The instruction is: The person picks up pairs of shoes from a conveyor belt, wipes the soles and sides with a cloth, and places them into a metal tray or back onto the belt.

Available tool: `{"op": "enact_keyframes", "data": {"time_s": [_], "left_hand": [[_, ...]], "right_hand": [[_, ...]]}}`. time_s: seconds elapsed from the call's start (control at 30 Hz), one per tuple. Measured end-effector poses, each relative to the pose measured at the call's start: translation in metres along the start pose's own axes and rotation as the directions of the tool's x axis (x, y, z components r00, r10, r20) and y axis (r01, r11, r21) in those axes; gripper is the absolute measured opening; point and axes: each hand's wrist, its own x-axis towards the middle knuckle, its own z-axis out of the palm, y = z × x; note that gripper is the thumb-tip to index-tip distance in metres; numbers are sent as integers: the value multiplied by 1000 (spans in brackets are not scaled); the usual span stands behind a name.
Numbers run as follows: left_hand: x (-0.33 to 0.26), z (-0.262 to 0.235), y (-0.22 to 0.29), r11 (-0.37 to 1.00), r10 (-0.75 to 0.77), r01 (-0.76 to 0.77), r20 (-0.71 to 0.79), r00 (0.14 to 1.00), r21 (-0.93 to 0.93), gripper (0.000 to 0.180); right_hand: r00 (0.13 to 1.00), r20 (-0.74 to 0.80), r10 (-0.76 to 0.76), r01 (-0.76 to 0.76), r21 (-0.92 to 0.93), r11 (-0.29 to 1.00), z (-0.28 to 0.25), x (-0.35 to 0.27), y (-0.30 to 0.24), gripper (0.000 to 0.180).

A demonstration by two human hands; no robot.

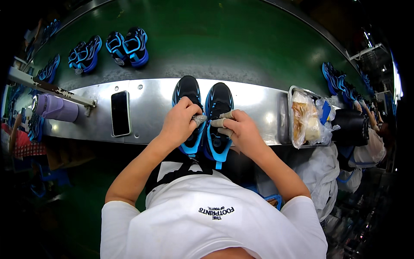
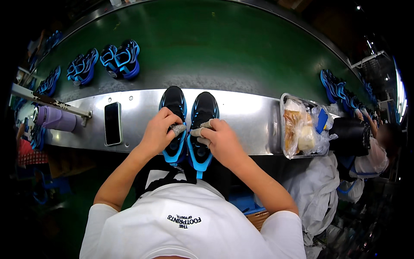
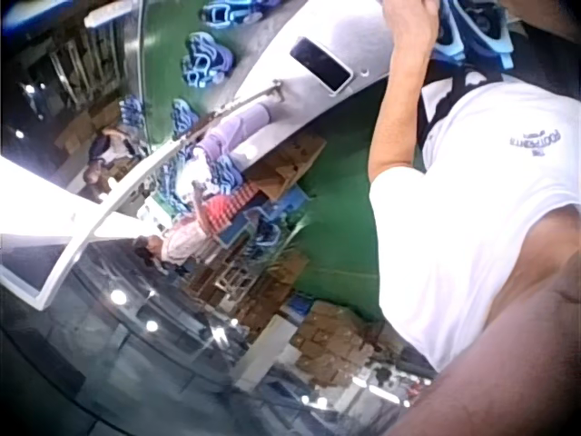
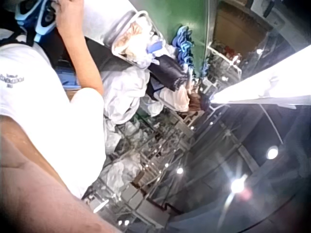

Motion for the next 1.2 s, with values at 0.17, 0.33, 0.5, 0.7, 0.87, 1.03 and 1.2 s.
{"op": "enact_keyframes", "data": {"time_s": [0.17,0.33,0.5,0.7,0.87,1.03,1.2], "left_hand": [[-3,6,-5,988,150,-147,-62,987,50,21],[-1,0,-4,997,47,-51,-70,996,-55,28],[-5,-2,-10,991,62,-70,-65,996,-117,34],[-3,-8,-4,974,-16,9,-29,999,-226,33],[1,-14,-22,936,-25,82,166,986,-343,36],[-1,-12,7,999,41,-42,-151,988,0,33],[-28,-8,51,938,17,-52,-104,994,-342,14]], "right_hand": [[998,35,-44,41,76,996,-10,3,10,35],[997,42,59,-58,-26,998,-8,0,0,33],[993,113,17,-27,83,996,-24,10,-1,34],[995,-1,98,-98,-61,993,-11,2,8,37],[968,214,133,-165,137,977,-30,8,9,37],[979,30,201,-201,-22,979,-16,1,6,31],[982,178,71,-100,162,982,-26,5,22,34]]}}
